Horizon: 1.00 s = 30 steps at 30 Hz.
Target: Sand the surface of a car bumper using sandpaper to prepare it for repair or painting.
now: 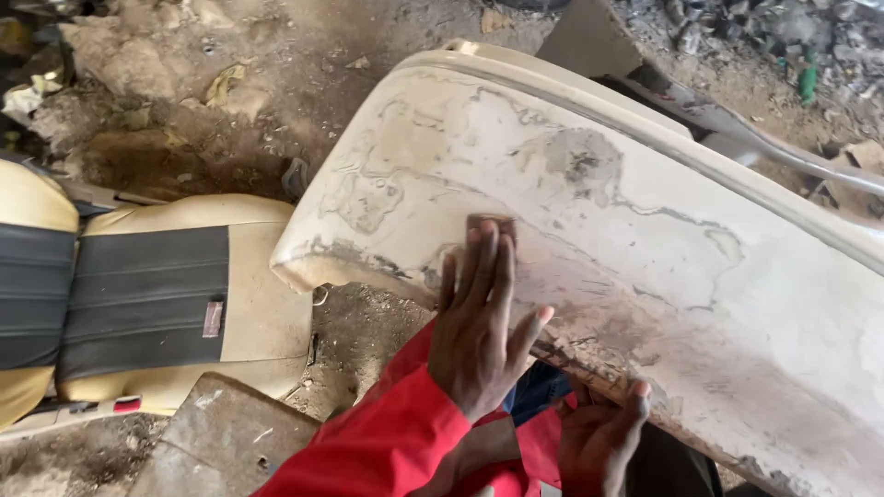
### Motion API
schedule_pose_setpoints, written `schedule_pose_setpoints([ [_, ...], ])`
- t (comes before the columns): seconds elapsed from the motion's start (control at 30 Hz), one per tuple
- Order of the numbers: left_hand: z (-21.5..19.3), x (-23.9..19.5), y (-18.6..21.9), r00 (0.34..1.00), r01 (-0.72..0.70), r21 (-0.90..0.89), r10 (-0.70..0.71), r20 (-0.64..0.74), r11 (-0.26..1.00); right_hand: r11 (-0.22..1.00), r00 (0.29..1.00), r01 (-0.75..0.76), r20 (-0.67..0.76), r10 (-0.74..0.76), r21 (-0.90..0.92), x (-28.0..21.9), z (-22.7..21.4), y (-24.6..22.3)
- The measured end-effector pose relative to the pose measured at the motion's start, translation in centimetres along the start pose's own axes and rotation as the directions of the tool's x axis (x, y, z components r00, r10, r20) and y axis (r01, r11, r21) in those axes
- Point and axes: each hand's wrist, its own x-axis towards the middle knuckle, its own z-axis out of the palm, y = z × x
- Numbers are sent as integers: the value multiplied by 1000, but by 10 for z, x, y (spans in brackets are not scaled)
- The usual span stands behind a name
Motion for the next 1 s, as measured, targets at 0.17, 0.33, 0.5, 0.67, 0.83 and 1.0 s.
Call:
schedule_pose_setpoints([
  [0.17, -2, -45, 9, 994, 37, -52, -32, 107, 998, 998, 998, 58, 19, -58, 27, 1, 2, 1],
  [0.33, 2, -30, 3, 993, 79, -25, -76, 95, 997, 999, 1000, -22, -19, 21, -38, -7, 8, -4],
  [0.5, -16, -28, 7, 998, 8, -55, -5, 59, 998, 996, 998, -51, -46, 48, -72, -14, 25, -14],
  [0.67, -4, -40, -6, 992, -24, 3, 24, 127, 1000, 999, 1000, 24, 0, -24, 37, 12, 1, 9],
  [0.83, -7, -31, -3, 1000, -23, 58, 22, 13, 998, 999, 996, 52, 71, -53, 10, -13, 12, -6],
  [1.0, -10, -60, 1, 984, -9, -33, 14, 177, 999, 999, 1000, -1, -24, 0, -49, -3, 10, -2],
])
